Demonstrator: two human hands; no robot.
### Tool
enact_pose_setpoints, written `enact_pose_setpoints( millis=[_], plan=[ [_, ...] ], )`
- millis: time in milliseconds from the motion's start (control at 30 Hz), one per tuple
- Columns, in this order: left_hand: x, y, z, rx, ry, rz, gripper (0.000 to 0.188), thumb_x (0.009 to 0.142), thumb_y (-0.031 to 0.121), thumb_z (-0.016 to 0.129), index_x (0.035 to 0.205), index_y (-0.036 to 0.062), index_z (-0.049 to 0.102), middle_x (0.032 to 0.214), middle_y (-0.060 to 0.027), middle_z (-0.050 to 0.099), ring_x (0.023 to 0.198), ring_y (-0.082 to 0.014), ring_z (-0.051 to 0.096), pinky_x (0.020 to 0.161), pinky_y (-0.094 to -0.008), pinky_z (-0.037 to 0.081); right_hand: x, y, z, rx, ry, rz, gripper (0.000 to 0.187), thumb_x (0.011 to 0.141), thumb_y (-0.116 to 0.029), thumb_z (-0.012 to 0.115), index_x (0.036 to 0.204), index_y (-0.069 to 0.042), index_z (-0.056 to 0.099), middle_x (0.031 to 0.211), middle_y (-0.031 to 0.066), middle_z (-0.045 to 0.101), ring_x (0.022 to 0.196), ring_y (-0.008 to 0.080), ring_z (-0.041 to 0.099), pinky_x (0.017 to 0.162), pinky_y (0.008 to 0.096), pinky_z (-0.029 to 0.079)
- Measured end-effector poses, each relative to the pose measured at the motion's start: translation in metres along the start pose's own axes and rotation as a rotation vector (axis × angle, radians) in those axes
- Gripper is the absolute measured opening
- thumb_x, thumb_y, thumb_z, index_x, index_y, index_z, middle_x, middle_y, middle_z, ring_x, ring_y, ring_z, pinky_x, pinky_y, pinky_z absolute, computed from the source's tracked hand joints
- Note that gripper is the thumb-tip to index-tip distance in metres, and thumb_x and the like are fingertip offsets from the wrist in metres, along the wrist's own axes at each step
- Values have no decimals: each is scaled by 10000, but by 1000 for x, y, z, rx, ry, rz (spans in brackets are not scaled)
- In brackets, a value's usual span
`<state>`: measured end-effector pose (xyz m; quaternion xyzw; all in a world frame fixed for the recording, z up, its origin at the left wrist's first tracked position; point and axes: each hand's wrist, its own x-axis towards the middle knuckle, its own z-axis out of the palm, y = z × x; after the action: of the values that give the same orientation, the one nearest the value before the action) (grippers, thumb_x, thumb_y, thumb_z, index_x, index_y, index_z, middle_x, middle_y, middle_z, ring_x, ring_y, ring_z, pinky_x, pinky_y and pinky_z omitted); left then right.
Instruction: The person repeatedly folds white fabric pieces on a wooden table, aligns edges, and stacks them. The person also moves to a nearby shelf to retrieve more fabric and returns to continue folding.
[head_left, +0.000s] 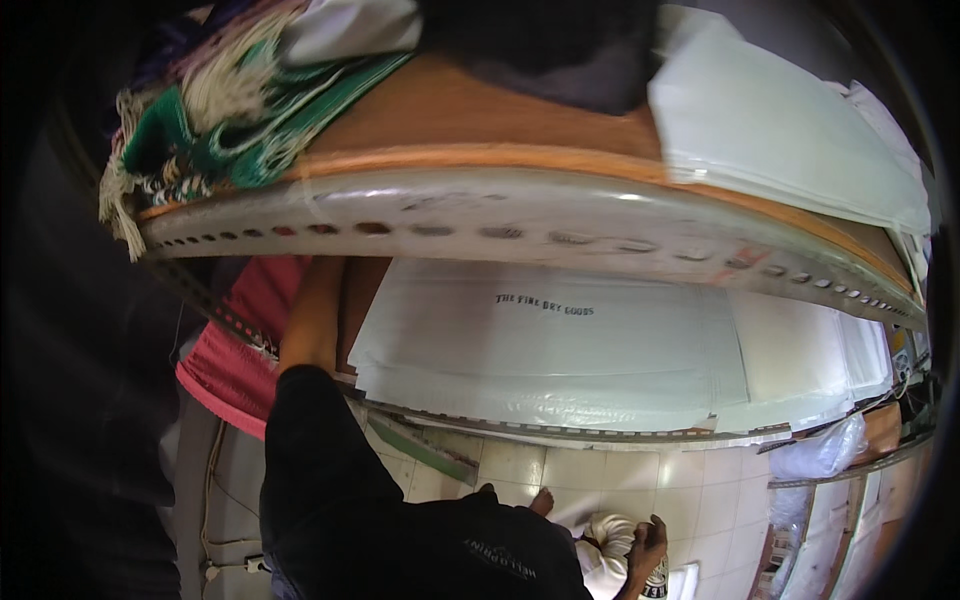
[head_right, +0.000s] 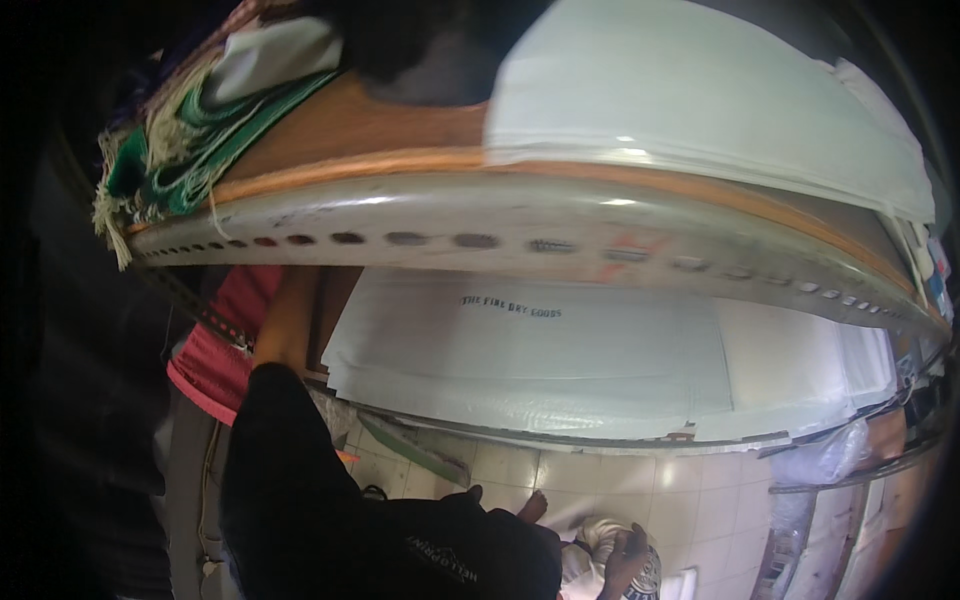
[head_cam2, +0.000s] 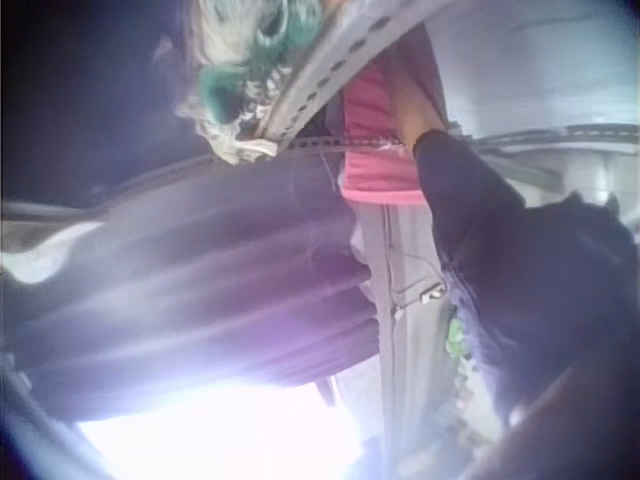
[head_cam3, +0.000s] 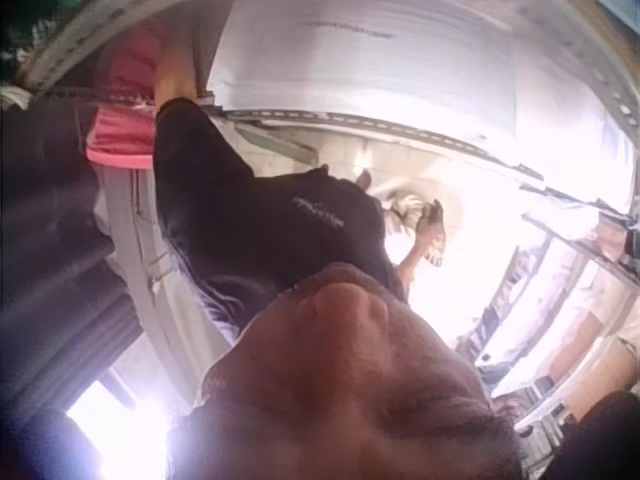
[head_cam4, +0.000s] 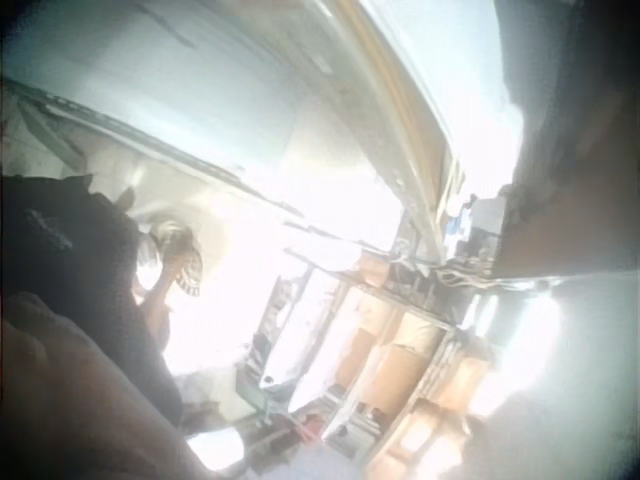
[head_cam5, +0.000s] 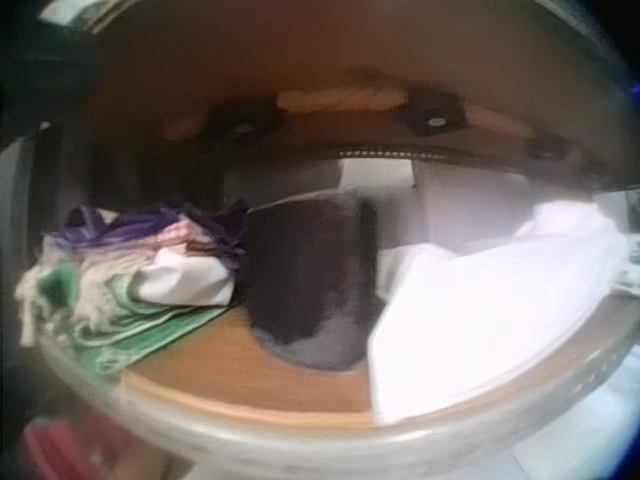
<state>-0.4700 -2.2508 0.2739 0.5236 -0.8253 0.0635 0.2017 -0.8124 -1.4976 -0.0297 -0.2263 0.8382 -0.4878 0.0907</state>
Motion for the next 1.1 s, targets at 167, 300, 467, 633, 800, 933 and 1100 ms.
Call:
enact_pose_setpoints(
  millis=[167, 300, 467, 633, 800, 933, 1100],
  plan=[
    [15, 2, 2, 34, 103, 166, 611, 940, 449, 620, 1303, -42, 603, 1301, -228, 622, 1258, -376, 549, 1077, -473, 414, -37, -60, 52, -4, -86, 75, 402, 966, -174, 693, 1275, 56, 580, 821, 54, 634, 756, 142, 584, 720, 279, 490],
    [21, 13, 8, 29, 190, 264, 627, 939, 471, 611, 1307, -37, 603, 1317, -235, 612, 1279, -387, 536, 1086, -485, 406, -71, -80, 95, 63, -105, 122, 430, 908, -152, 668, 1280, 53, 602, 906, 159, 722, 829, 263, 688, 789, 368, 534],
    [27, 23, 16, 12, 250, 353, 648, 938, 500, 600, 1311, -30, 603, 1338, -244, 600, 1305, -401, 520, 1097, -499, 396, -119, -113, 124, -30, -186, 134, 440, 901, -122, 669, 1319, -7, 595, 893, 157, 719, 812, 265, 695, 791, 386, 545],
    [33, 28, 13, -3, 245, 391, 603, 932, 471, 597, 1291, -13, 619, 1323, -239, 607, 1299, -400, 527, 1098, -501, 395, -173, -102, 126, -32, -144, 141, 455, 902, -143, 664, 1309, 45, 590, 869, 123, 689, 813, 223, 643, 796, 337, 522],
    [35, 28, 8, 7, 188, 400, 516, 923, 404, 599, 1256, 12, 644, 1284, -226, 628, 1272, -387, 549, 1092, -495, 399, -213, -107, 115, 27, -60, 242, 447, 916, -125, 650, 1311, 71, 575, 861, 115, 676, 804, 195, 627, 777, 317, 516],
    [39, 39, 7, -11, 137, 417, 450, 916, 351, 600, 1227, 32, 665, 1254, -216, 644, 1251, -377, 567, 1088, -491, 402, -213, -116, 114, 86, 56, 203, 385, 942, -113, 628, 1279, 67, 583, 860, 104, 679, 773, 174, 629, 747, 313, 518],
    [40, 39, -1, 1, 128, 438, 375, 906, 284, 602, 1191, 56, 690, 1215, -202, 664, 1224, -365, 589, 1082, -485, 407, -155, -185, 126, 131, 45, 96, 360, 931, -93, 676, 1263, 34, 624, 863, 109, 698, 809, 184, 666, 766, 312, 533]
  ],
)
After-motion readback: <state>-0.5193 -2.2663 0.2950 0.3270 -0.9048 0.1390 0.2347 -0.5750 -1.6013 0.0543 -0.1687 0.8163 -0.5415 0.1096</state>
